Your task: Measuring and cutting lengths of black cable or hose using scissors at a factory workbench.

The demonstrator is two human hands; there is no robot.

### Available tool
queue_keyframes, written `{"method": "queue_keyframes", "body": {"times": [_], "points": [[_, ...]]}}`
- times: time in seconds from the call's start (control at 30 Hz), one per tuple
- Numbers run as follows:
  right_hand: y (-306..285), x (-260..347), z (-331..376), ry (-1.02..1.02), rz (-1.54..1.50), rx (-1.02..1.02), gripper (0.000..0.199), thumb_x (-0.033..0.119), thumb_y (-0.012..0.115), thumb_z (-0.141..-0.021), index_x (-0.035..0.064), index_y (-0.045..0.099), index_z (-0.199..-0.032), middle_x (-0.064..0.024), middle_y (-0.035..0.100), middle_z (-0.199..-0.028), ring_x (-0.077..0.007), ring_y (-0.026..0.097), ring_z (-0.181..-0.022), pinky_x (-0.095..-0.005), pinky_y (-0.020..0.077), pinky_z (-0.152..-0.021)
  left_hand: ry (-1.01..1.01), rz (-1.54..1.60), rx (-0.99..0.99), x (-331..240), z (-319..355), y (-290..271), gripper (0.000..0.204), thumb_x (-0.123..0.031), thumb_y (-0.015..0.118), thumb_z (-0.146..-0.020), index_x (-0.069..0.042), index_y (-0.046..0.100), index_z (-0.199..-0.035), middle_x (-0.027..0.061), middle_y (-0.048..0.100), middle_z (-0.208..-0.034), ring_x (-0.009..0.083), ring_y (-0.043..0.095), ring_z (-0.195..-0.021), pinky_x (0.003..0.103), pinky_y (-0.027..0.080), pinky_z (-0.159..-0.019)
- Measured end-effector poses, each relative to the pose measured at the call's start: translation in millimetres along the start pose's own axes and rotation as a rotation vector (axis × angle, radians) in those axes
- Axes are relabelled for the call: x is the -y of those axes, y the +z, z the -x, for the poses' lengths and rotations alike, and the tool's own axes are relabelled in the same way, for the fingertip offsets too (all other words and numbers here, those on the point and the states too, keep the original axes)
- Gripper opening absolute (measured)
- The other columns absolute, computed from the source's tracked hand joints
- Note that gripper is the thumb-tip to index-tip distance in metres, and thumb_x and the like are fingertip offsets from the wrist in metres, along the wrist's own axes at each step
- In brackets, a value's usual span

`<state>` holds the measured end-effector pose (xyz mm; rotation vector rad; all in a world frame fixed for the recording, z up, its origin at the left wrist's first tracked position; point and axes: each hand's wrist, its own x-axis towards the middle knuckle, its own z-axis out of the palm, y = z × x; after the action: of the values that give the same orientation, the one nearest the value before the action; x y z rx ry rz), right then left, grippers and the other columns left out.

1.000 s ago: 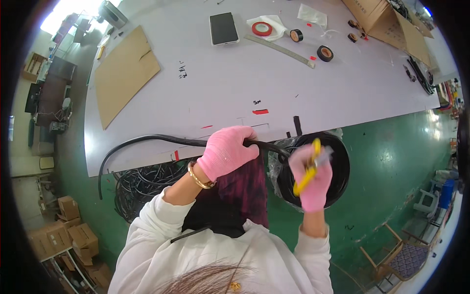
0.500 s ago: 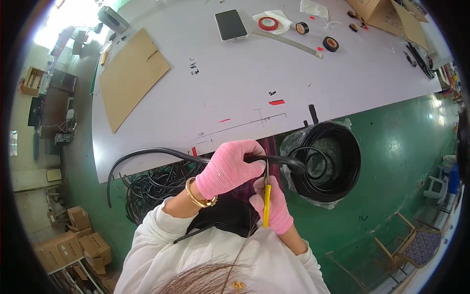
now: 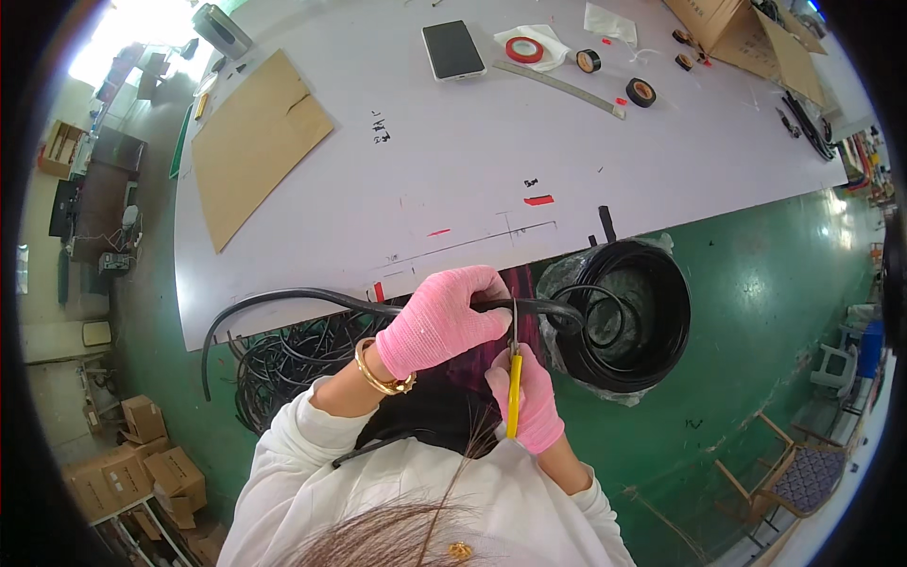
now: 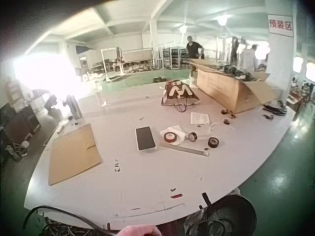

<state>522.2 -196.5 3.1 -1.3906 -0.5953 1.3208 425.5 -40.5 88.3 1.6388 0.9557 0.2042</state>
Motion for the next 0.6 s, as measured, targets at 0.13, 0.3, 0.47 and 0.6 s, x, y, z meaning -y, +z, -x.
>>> {"method": "queue_keyframes", "body": {"times": [0.13,0.3,0.47,0.6], "points": [[2.2,17.9,5.1,-0.225,0.414,-0.027,0.023,0.024,0.047,-0.100,0.0068,0.050,-0.086,0.0005,0.044,-0.062,-0.0110,0.041,-0.051,-0.0222,0.0342,-0.047,0.113,0.025,-0.001,5.9,-5.7,-4.0,0.029,-0.002,0.061,-0.077,0.000,0.061,-0.106,0.0035,0.064,-0.092,0.0077,0.048,-0.066,0.025,0.047,-0.064],[-10.9,10.4,11.7,0.134,0.209,0.071,0.012,0.016,0.051,-0.094,0.0047,0.050,-0.088,-0.0007,0.047,-0.063,-0.0109,0.046,-0.053,-0.0240,0.0378,-0.050,-0.038,0.365,0.569,-14.2,-18.0,-19.4,0.046,0.001,0.049,-0.075,0.000,0.058,-0.119,0.0062,0.065,-0.105,0.0063,0.045,-0.059,0.021,0.043,-0.056],[-12.2,29.6,21.4,0.413,-0.329,0.107,0.016,0.010,0.066,-0.086,0.0050,0.052,-0.079,0.0005,0.050,-0.062,-0.0086,0.049,-0.053,-0.0247,0.0384,-0.048,-0.066,0.464,0.698,-10.5,-23.9,-19.9,0.045,0.001,0.047,-0.072,0.000,0.058,-0.117,0.0100,0.066,-0.113,0.0072,0.044,-0.052,0.022,0.042,-0.051],[-15.3,34.0,28.9,0.249,0.067,0.029,0.021,0.012,0.072,-0.082,0.0048,0.052,-0.080,0.0008,0.052,-0.065,-0.0072,0.048,-0.053,-0.0227,0.0357,-0.046,-0.102,0.537,0.734,-8.0,-24.2,-18.8,0.045,0.002,0.047,-0.071,0.002,0.057,-0.116,0.0151,0.065,-0.119,0.0071,0.043,-0.050,0.022,0.041,-0.049]]}}
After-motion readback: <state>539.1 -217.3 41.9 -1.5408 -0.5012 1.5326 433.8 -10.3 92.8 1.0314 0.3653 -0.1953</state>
